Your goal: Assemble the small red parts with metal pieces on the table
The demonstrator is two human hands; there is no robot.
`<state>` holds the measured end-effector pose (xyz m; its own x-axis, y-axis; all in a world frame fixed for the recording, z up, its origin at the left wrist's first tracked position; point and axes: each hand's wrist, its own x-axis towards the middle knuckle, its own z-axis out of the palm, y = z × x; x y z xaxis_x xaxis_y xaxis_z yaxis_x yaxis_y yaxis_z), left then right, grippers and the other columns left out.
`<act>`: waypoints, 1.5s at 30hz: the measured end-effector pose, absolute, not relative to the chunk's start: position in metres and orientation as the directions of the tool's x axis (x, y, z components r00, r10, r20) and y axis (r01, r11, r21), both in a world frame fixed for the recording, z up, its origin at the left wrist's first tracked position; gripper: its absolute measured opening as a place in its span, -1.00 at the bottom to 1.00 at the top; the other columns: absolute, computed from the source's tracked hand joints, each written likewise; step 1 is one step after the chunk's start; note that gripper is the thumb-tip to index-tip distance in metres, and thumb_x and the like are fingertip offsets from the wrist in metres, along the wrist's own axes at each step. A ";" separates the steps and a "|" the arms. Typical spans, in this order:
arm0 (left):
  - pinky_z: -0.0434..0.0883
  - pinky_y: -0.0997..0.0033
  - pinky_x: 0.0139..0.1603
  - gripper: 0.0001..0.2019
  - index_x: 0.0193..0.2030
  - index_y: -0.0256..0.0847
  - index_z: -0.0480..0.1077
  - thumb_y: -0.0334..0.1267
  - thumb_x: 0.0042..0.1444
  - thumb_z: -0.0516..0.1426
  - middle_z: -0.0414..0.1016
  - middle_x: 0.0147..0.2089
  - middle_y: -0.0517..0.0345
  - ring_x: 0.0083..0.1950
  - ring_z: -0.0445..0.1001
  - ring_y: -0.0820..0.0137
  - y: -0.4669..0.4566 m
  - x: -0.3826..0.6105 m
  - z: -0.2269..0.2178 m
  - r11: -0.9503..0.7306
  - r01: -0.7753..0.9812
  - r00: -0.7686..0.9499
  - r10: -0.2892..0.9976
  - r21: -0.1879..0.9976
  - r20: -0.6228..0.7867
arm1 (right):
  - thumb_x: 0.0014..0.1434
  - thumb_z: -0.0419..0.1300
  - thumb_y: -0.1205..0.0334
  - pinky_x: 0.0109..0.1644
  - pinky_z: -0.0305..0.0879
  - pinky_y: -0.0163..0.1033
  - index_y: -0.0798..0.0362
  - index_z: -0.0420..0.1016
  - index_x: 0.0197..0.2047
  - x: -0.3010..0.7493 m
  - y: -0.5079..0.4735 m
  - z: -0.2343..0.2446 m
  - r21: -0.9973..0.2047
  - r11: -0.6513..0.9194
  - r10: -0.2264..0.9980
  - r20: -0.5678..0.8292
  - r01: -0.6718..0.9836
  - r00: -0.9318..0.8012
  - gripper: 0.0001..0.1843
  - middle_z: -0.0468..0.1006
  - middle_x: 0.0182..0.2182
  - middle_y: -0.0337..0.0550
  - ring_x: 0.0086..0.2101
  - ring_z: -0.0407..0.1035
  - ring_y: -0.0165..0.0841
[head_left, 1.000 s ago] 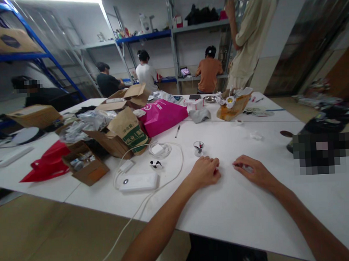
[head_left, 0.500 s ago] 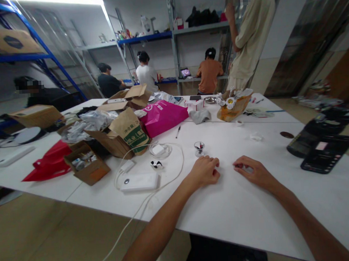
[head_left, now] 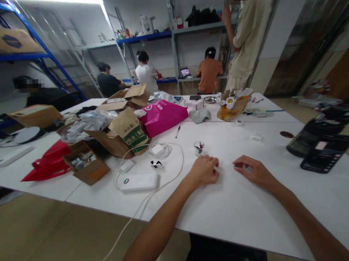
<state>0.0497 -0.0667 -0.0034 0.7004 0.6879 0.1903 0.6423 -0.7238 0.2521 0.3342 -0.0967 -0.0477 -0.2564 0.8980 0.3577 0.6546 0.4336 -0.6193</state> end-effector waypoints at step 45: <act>0.45 0.20 0.19 -0.85 -0.11 -0.18 0.60 -0.21 0.37 0.21 0.50 0.00 -0.02 0.08 0.48 0.24 -0.018 0.006 -0.001 -0.475 0.721 0.178 0.830 0.504 0.528 | 0.40 0.23 -0.19 -0.06 0.44 -0.12 -0.02 0.61 -0.08 0.346 -0.098 -0.046 -0.622 0.368 0.903 0.417 0.692 -0.105 -0.61 0.63 -0.19 -0.08 -0.19 0.50 -0.26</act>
<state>0.0063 -0.0180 -0.0006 0.1784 0.8303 0.5280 0.7212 -0.4754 0.5038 0.3462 -0.0984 -0.0464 -0.1050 0.9029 0.4169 0.6916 0.3675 -0.6217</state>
